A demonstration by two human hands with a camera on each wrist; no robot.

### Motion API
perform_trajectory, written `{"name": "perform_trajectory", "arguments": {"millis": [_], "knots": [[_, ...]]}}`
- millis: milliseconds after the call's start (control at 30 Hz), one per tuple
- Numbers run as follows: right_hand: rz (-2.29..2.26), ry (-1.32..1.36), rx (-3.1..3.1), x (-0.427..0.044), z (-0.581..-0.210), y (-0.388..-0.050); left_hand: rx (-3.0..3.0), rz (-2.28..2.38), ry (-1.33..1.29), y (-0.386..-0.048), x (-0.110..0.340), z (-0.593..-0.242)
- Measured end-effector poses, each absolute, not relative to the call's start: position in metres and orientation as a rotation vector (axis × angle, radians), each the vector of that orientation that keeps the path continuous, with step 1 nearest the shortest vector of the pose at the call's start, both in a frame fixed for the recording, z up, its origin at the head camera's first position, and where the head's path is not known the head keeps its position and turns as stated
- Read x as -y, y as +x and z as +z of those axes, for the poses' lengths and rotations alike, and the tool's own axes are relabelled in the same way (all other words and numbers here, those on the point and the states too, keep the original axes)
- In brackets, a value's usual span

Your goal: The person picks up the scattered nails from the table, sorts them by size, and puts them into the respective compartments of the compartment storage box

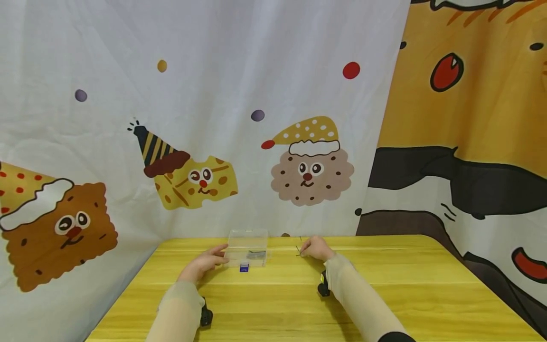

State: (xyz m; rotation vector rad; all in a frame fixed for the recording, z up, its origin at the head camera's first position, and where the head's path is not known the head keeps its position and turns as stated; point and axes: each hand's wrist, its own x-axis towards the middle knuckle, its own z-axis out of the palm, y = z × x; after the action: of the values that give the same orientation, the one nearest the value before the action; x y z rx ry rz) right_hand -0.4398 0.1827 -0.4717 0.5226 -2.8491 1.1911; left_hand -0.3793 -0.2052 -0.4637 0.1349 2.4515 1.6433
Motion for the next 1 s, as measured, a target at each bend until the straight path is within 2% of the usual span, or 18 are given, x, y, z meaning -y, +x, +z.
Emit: {"name": "perform_trajectory", "arguments": {"millis": [467,1000], "knots": [[1.188,0.633,2.903,-0.184,-0.47,-0.435,-2.452,1.655,0.137,-0.38,0.204,-0.462],[1.38,0.726,2.854,-0.186,-0.447,-0.432,-2.457,1.65,0.127,-0.38,0.206,-0.465]]}}
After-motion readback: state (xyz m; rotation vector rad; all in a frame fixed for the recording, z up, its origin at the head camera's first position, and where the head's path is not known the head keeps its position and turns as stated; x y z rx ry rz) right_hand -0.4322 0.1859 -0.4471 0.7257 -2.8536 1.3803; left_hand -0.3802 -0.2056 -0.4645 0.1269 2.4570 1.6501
